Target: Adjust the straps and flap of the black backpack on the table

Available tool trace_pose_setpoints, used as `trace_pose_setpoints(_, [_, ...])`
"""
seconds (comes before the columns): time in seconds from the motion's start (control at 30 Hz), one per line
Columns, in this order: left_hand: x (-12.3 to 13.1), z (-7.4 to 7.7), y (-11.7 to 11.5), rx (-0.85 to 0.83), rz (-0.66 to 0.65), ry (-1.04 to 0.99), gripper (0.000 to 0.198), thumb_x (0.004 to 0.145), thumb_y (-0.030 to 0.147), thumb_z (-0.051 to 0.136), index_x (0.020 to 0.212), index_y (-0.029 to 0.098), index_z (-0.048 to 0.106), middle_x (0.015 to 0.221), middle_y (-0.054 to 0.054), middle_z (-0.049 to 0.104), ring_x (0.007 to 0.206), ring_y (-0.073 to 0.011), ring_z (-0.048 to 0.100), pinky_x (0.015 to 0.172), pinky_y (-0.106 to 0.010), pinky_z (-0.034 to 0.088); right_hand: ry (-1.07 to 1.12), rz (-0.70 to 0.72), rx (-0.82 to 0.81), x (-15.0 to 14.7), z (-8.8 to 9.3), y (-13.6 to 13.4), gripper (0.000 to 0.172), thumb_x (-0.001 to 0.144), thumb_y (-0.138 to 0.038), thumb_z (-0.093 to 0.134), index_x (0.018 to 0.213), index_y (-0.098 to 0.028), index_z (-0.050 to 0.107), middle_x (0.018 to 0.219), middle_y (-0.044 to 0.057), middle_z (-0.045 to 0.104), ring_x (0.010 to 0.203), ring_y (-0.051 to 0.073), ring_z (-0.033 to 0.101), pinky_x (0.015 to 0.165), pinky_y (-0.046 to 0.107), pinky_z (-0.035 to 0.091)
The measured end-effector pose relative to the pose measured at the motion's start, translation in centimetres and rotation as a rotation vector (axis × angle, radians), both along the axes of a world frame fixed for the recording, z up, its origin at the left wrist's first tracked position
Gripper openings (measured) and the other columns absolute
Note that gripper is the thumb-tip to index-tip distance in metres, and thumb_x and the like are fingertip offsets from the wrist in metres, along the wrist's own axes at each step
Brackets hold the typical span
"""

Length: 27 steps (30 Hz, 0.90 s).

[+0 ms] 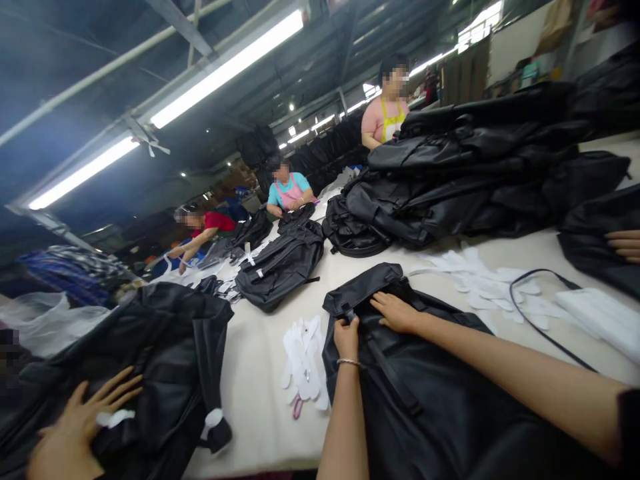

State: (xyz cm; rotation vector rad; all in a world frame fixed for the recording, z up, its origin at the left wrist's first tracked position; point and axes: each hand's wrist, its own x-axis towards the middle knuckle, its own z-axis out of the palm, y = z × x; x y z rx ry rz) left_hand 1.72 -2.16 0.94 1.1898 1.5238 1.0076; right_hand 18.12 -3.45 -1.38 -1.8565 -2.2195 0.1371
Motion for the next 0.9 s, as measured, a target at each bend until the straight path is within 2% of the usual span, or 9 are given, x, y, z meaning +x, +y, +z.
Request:
trace_pose_setpoints(0.1, [1.6, 0.0, -0.5, 0.337, -0.081, 0.291, 0.030, 0.077, 0.023, 0.046, 0.106, 0.018, 0.047, 0.112, -0.008, 0.047, 0.107, -0.0199, 0.040, 0.093, -0.039, 0.032, -0.007, -0.178, 0.079, 1.0, 0.6, -2.9, 0.030, 0.079, -0.017, 0.038, 0.105, -0.010, 0.053, 0.113, 0.016, 0.049, 0.106, 0.023, 0.043, 0.088, 0.033, 0.035])
trace_pose_setpoints(0.2, [4.7, 0.0, 0.3, 0.734, -0.336, 0.702, 0.025, 0.077, 0.018, 0.043, 0.100, 0.019, 0.050, 0.107, -0.008, 0.050, 0.104, -0.0194, 0.040, 0.091, -0.035, 0.032, -0.051, -0.252, 0.085, 2.3, 0.0, -4.6, 0.034, 0.081, -0.013, 0.033, 0.108, -0.004, 0.050, 0.109, 0.019, 0.051, 0.103, 0.023, 0.046, 0.088, 0.031, 0.036])
trace_pose_setpoints(0.27, [7.0, -0.2, 1.8, 0.830, -0.422, 0.910, 0.024, 0.076, 0.015, 0.041, 0.098, 0.018, 0.051, 0.105, -0.009, 0.050, 0.100, -0.0201, 0.041, 0.086, -0.035, 0.034, -0.090, -0.252, 0.073, 3.0, -1.1, -4.7, 0.039, 0.080, -0.013, 0.035, 0.116, 0.000, 0.044, 0.117, 0.021, 0.045, 0.110, 0.024, 0.040, 0.093, 0.031, 0.033])
trace_pose_setpoints(0.37, [9.6, -0.7, 4.6, 0.856, -0.468, 1.115, 0.021, 0.076, 0.011, 0.037, 0.087, 0.014, 0.055, 0.090, -0.011, 0.054, 0.088, -0.0208, 0.045, 0.073, -0.034, 0.037, -0.149, -0.247, 0.084, 3.5, -2.9, -4.0, 0.044, 0.080, -0.017, 0.039, 0.120, 0.000, 0.040, 0.124, 0.021, 0.039, 0.116, 0.026, 0.034, 0.095, 0.033, 0.030])
trace_pose_setpoints(0.47, [10.7, -1.1, 6.7, 0.889, -0.515, 1.145, 0.021, 0.075, 0.010, 0.036, 0.078, 0.013, 0.057, 0.077, -0.010, 0.055, 0.078, -0.0201, 0.047, 0.066, -0.032, 0.037, -0.199, -0.198, 0.136, 3.9, -3.7, -3.2, 0.045, 0.079, -0.020, 0.041, 0.122, -0.003, 0.039, 0.127, 0.017, 0.037, 0.118, 0.025, 0.031, 0.096, 0.035, 0.028])
trace_pose_setpoints(0.53, [10.9, -1.2, 7.3, 0.921, -0.530, 1.134, 0.022, 0.076, 0.010, 0.035, 0.079, 0.013, 0.057, 0.074, -0.010, 0.056, 0.076, -0.0199, 0.047, 0.065, -0.032, 0.037, -0.208, -0.159, 0.164, 4.1, -3.3, -2.8, 0.046, 0.080, -0.024, 0.042, 0.122, -0.007, 0.039, 0.128, 0.014, 0.037, 0.117, 0.024, 0.031, 0.095, 0.037, 0.029])
trace_pose_setpoints(0.63, [10.6, -1.2, 6.6, 0.966, -0.555, 1.117, 0.027, 0.079, 0.013, 0.032, 0.091, 0.015, 0.056, 0.078, -0.009, 0.057, 0.078, -0.0194, 0.047, 0.070, -0.033, 0.037, -0.192, -0.140, 0.157, 4.2, -2.1, -2.1, 0.041, 0.081, -0.031, 0.041, 0.115, -0.011, 0.047, 0.122, 0.012, 0.045, 0.112, 0.024, 0.035, 0.091, 0.039, 0.030])
trace_pose_setpoints(0.77, [9.0, -2.5, 5.3, 1.041, -0.659, 1.014, 0.030, 0.080, 0.015, 0.033, 0.103, 0.017, 0.051, 0.091, -0.008, 0.058, 0.084, -0.0171, 0.048, 0.077, -0.031, 0.038, -0.125, -0.222, 0.056, 3.0, -1.0, -1.3, 0.033, 0.082, -0.036, 0.039, 0.091, -0.013, 0.061, 0.097, 0.012, 0.059, 0.106, 0.027, 0.039, 0.086, 0.041, 0.030])
trace_pose_setpoints(0.9, [7.2, -3.8, 6.5, 0.985, -0.700, 0.989, 0.028, 0.078, 0.012, 0.036, 0.098, 0.020, 0.055, 0.090, -0.006, 0.060, 0.081, -0.0153, 0.050, 0.074, -0.029, 0.041, -0.045, -0.196, 0.019, 2.6, -0.5, -2.6, 0.027, 0.079, -0.030, 0.044, 0.098, -0.016, 0.058, 0.103, 0.011, 0.056, 0.096, 0.024, 0.046, 0.080, 0.036, 0.035])
